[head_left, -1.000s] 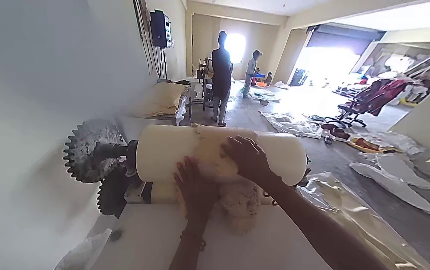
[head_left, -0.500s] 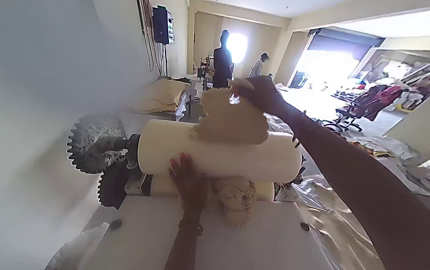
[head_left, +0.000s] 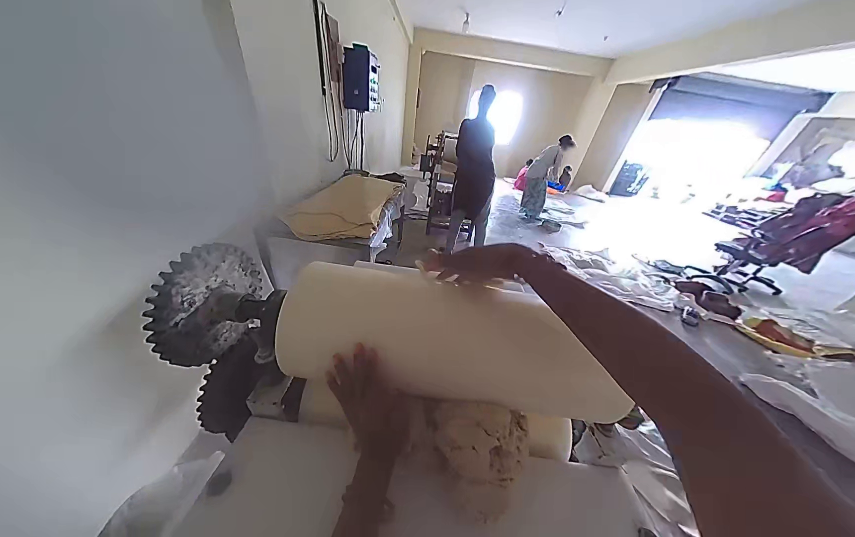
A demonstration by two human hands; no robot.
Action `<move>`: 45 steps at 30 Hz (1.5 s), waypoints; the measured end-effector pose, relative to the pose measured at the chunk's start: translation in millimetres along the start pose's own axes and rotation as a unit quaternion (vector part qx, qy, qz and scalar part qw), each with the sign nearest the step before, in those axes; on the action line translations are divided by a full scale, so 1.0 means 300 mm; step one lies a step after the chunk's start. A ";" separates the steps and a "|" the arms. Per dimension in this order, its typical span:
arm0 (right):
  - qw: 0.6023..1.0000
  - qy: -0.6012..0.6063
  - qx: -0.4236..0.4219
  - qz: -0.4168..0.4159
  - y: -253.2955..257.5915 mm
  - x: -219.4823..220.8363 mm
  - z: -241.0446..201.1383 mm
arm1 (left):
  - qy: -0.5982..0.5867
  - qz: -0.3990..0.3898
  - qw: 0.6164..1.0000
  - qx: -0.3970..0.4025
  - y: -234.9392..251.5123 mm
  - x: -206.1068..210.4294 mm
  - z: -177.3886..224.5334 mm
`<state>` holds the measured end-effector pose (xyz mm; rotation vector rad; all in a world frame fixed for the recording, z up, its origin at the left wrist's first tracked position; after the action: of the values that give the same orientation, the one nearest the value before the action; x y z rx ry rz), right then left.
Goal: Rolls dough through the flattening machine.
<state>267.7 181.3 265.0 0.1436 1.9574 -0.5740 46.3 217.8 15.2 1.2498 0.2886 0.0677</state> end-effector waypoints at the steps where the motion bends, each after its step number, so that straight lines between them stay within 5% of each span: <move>1: 0.998 -0.011 -0.062 -0.025 -0.029 0.040 -0.017 | 0.001 0.003 1.000 -0.003 0.001 0.002 0.002; 4: 0.987 -0.095 -0.124 0.031 -0.071 0.123 -0.017 | 0.005 0.009 1.000 -0.006 0.001 0.002 -0.007; 7: 0.980 -0.057 -0.160 0.103 -0.045 0.109 0.056 | 0.000 0.020 1.000 -0.015 0.002 0.007 -0.011; 11: 0.993 -0.060 -0.045 0.095 -0.030 0.060 0.132 | 0.009 0.031 0.999 -0.028 0.002 0.019 -0.021; 13: 0.977 -0.114 -0.006 0.177 -0.024 0.060 0.158 | 0.012 0.036 0.999 -0.026 -0.001 0.023 -0.030; 16: 0.926 -0.132 -0.068 0.346 -0.110 0.113 0.107 | 0.016 0.037 0.999 -0.019 -0.005 0.031 -0.041; 22: 0.839 -0.138 -0.185 0.492 -0.401 0.553 0.032 | 0.005 0.038 0.999 -0.023 -0.001 0.033 -0.056; 26: 0.813 -0.146 -0.076 0.559 -0.403 0.884 0.097 | 0.014 0.041 0.999 -0.021 0.002 0.041 -0.062; 29: 0.798 -0.121 -0.016 0.590 -0.337 1.001 0.097 | 0.024 0.045 0.999 -0.016 0.011 0.042 -0.070; 45: 0.713 -0.099 -0.023 0.694 -0.300 1.011 0.139 | 0.025 0.093 0.995 -0.017 0.011 0.067 -0.094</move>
<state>134.5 37.4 13.3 1.3198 1.1379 0.4692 58.9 249.0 6.7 1.2402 0.2130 0.2641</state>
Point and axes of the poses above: each hand's wrist, its own y-axis towards the middle knuckle, its own x-axis out of the palm, z = x × y, the point moved 1 cm from there along y, towards the middle knuckle, and after that the axes turned 8 degrees about x, right-handed, at the moved point
